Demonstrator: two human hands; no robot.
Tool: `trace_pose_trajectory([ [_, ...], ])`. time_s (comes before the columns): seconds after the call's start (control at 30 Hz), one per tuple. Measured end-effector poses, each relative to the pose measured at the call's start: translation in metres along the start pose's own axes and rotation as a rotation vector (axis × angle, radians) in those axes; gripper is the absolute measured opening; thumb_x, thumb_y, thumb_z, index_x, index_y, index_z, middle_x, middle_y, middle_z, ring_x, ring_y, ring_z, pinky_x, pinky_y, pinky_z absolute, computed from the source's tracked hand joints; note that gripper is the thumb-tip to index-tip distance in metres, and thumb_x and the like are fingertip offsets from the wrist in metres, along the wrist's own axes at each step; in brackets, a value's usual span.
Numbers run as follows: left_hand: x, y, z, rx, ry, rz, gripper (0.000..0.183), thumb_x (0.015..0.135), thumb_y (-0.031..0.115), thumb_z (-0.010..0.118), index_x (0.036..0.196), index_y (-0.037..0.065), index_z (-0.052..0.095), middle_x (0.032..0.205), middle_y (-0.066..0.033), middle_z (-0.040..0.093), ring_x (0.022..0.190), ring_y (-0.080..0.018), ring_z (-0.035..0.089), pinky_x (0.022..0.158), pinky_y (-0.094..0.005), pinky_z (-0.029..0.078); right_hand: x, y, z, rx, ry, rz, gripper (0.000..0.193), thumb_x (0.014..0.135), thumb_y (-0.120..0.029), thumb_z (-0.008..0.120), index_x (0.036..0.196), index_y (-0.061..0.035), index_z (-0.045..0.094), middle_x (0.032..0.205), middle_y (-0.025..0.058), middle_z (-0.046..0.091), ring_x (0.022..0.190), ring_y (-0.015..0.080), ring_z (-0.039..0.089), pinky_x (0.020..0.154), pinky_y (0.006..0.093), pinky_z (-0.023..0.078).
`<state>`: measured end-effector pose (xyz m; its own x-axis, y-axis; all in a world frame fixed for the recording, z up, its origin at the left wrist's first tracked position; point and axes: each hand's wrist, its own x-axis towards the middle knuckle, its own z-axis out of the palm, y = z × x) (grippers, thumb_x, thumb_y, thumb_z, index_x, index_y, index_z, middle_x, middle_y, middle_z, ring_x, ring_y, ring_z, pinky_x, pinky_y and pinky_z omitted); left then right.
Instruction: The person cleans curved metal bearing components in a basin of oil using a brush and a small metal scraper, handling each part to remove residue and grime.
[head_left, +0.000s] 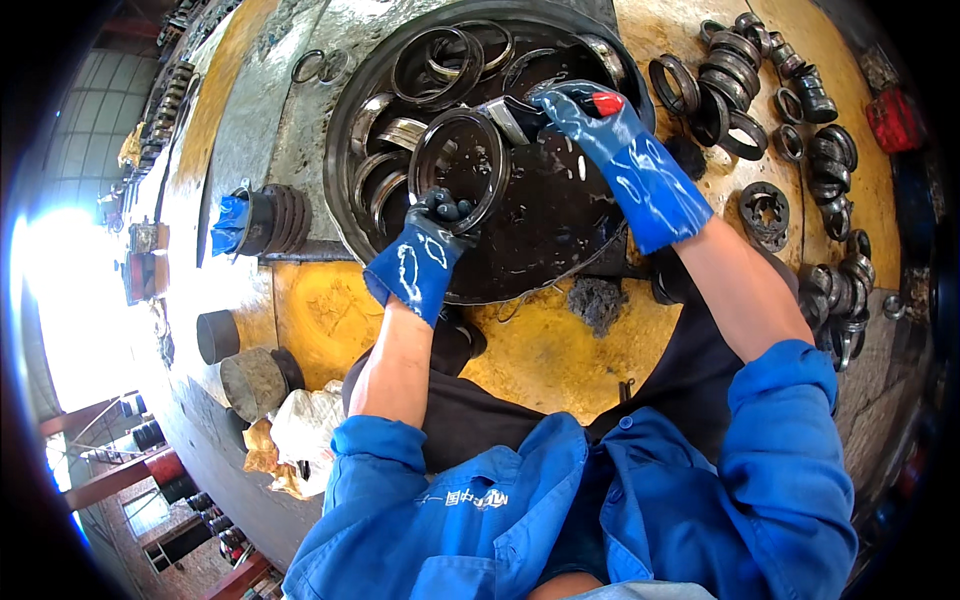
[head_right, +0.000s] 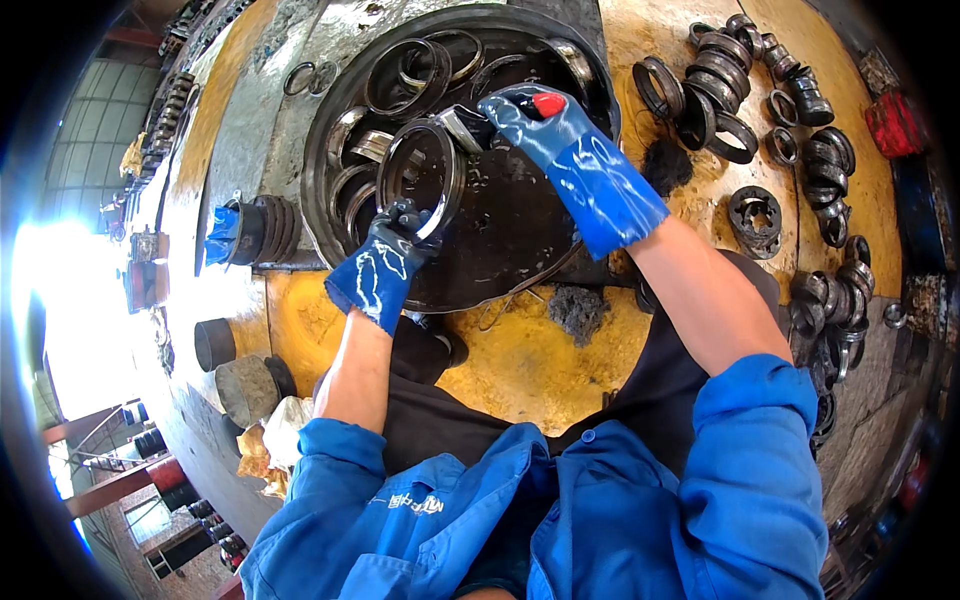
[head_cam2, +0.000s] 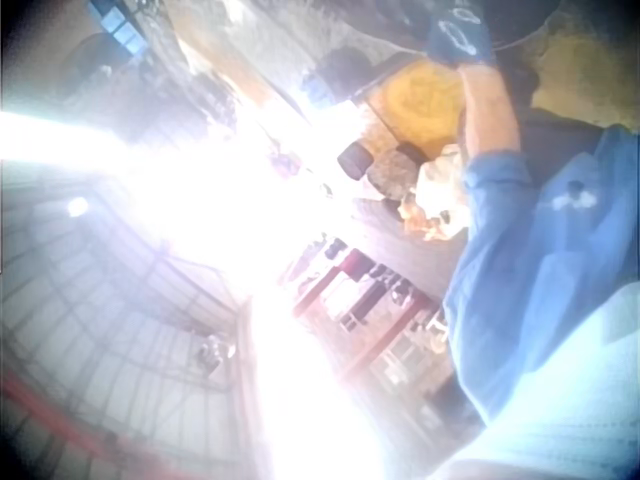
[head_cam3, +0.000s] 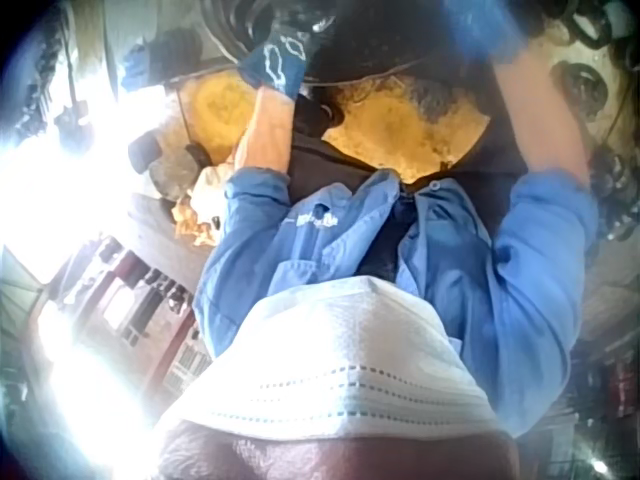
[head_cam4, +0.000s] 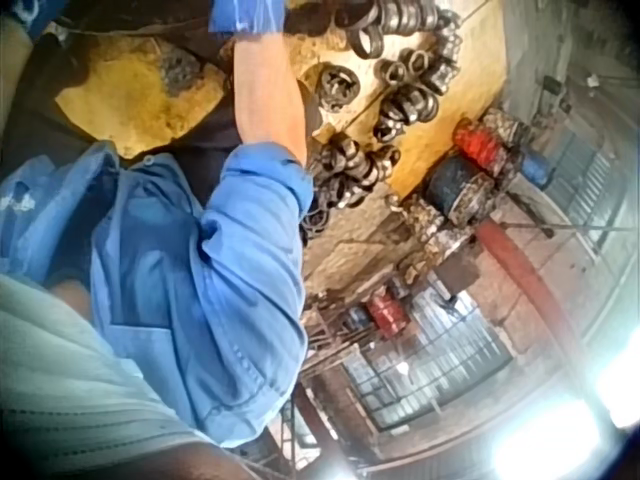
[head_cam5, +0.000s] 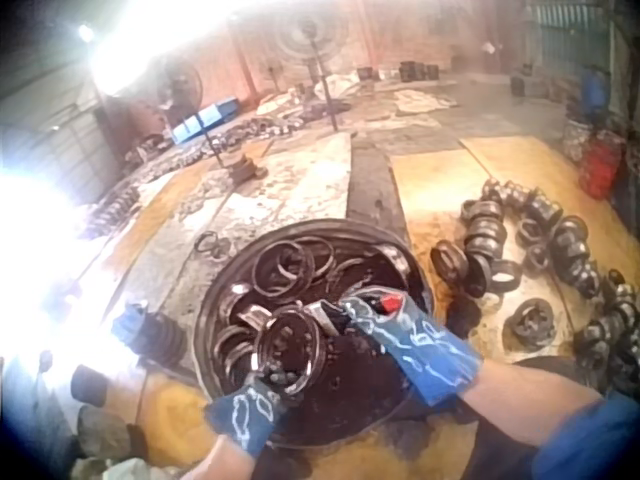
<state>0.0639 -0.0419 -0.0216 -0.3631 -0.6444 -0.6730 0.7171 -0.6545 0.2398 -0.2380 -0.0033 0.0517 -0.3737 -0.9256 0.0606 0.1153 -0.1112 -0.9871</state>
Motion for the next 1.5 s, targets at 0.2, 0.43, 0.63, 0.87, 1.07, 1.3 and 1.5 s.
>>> trace_pose_trajectory([
  [0.2,0.021,-0.030,0.004,-0.011,0.232,-0.061,0.028,0.098,0.021,0.051,0.103,0.004,0.072,0.095,-0.0155,0.073,0.085,-0.0342,0.070,0.083,-0.0492,0.058,-0.036,-0.005,0.011,-0.047,-0.101,-0.270,0.021,0.091,-0.018,0.079,0.107,-0.0044,0.077,0.093,0.0067,0.077,0.082,0.0136,0.071,0.077,0.0313,0.058],
  [0.43,0.017,-0.052,-0.002,-0.113,0.048,-0.266,0.038,0.099,0.022,0.040,0.110,0.006,0.073,0.100,-0.0154,0.075,0.083,-0.0316,0.073,0.079,-0.0484,0.060,-0.057,-0.022,0.009,-0.394,-0.299,-0.887,0.021,0.080,-0.007,0.082,0.100,-0.0079,0.075,0.100,0.0125,0.076,0.089,0.0306,0.075,0.077,0.0386,0.061],
  [0.63,0.012,-0.071,0.012,0.145,-0.075,-0.324,0.044,0.103,0.031,0.036,0.125,0.008,0.067,0.124,-0.0136,0.070,0.111,-0.0299,0.067,0.099,-0.0509,0.054,-0.077,-0.023,-0.001,-0.537,-0.510,-0.922,0.027,0.077,-0.011,0.083,0.103,-0.0078,0.075,0.104,0.0127,0.076,0.092,0.0318,0.075,0.077,0.0405,0.060],
  [0.87,-0.009,-0.079,0.026,0.320,-0.067,-0.289,0.044,0.104,0.038,0.041,0.118,0.006,0.068,0.113,-0.0153,0.072,0.098,-0.0297,0.070,0.088,-0.0486,0.058,-0.085,-0.017,-0.002,-0.632,-0.590,-1.010,0.019,0.075,-0.018,0.079,0.088,-0.0106,0.067,0.087,0.0075,0.067,0.074,0.0302,0.068,0.062,0.0420,0.054],
  [1.07,-0.018,-0.071,0.019,0.262,-0.122,-0.351,0.043,0.104,0.038,0.042,0.118,0.006,0.068,0.111,-0.0149,0.072,0.096,-0.0289,0.070,0.086,-0.0477,0.058,-0.088,-0.005,-0.009,-0.596,-0.800,-0.918,0.023,0.073,-0.011,0.082,0.093,-0.0067,0.071,0.092,0.0105,0.071,0.071,0.0313,0.068,0.060,0.0403,0.055],
  [1.3,-0.025,-0.066,0.011,0.231,-0.137,-0.382,0.043,0.104,0.038,0.042,0.117,0.006,0.068,0.110,-0.0145,0.072,0.094,-0.0281,0.069,0.084,-0.0466,0.057,-0.085,-0.003,-0.008,-0.445,-0.748,-0.801,0.024,0.073,-0.012,0.080,0.095,-0.0138,0.069,0.089,0.0062,0.069,0.079,0.0313,0.070,0.066,0.0409,0.056],
  [1.5,-0.025,-0.070,0.013,0.219,-0.156,-0.425,0.042,0.104,0.038,0.043,0.116,0.006,0.068,0.109,-0.0142,0.072,0.092,-0.0274,0.069,0.082,-0.0457,0.057,-0.074,-0.021,-0.009,-0.287,-0.613,-0.624,0.020,0.082,-0.004,0.083,0.100,-0.0055,0.077,0.099,0.0155,0.077,0.088,0.0292,0.076,0.076,0.0363,0.062],
])
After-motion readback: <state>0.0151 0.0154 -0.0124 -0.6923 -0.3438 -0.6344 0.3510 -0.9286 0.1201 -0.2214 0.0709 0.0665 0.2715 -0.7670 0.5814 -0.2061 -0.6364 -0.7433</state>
